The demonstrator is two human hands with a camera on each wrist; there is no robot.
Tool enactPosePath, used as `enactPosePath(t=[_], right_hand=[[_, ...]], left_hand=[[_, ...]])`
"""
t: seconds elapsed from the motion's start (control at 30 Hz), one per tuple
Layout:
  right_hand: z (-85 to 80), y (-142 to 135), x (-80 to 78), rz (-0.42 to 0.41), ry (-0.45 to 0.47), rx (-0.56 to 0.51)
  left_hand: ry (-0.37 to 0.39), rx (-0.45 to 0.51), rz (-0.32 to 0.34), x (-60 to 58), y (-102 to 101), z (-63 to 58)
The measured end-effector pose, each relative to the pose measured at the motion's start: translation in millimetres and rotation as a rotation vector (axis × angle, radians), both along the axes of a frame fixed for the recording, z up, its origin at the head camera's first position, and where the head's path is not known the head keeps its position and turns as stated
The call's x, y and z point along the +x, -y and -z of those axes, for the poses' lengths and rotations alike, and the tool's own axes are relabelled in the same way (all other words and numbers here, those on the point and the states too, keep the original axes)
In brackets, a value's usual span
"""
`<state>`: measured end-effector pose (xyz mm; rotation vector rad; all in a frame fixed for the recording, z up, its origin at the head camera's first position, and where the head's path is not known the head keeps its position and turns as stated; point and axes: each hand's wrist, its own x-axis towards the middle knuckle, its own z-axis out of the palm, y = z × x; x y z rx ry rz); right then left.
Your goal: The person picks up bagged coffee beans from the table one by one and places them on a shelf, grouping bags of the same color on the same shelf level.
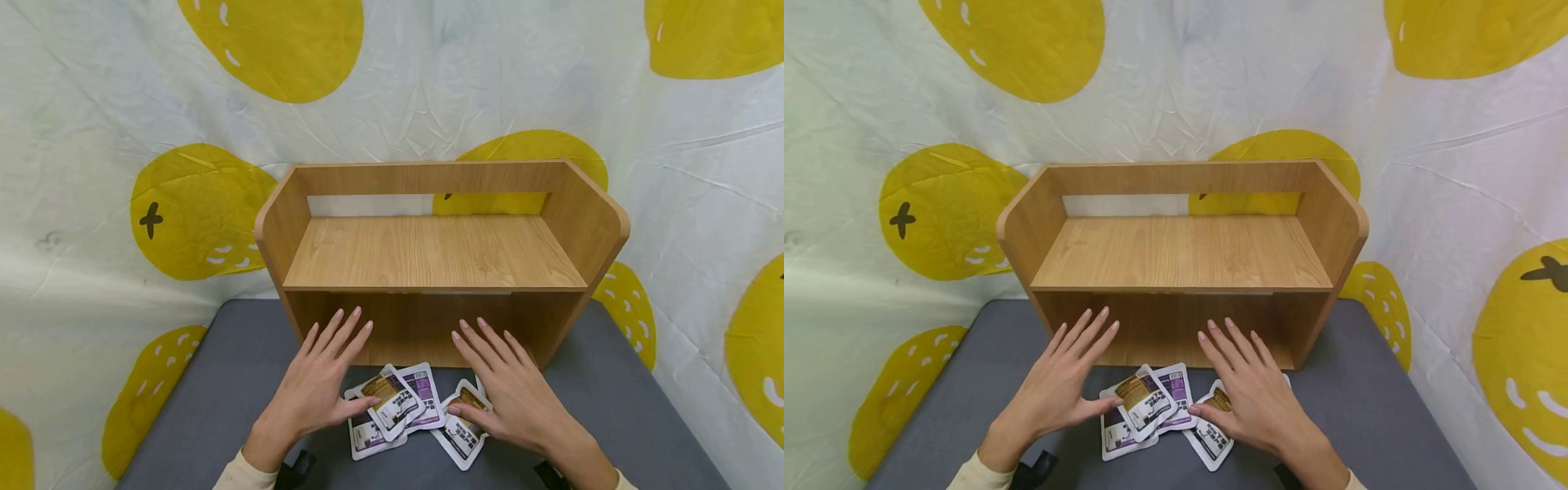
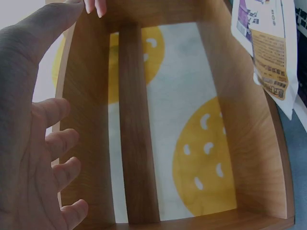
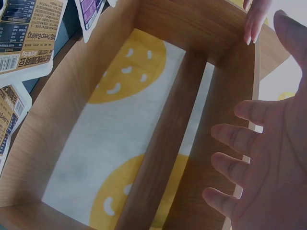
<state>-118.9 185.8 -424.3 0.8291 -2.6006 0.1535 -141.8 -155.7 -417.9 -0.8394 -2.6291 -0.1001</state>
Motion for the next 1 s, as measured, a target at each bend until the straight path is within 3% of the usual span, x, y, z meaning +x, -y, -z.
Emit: enactPosePath(t=[0.67,0.83,1.0], right_hand=[[2.6,-6.6,0.6,-0.028,-0.038,-0.026],[1.0,-8.9,1.9,-0.019,0.014,-0.054],[1.0,-12.6,3.3,-0.008,0.103,-0.105]], left_hand=[[-0.021,0.049,0.029,-0.4,5.9,0.1],[-0.047,0.152,0.084,-5.5,15.2,-5.9],[-0.091,0.355,0.111,-13.2,27.6,-11.9]])
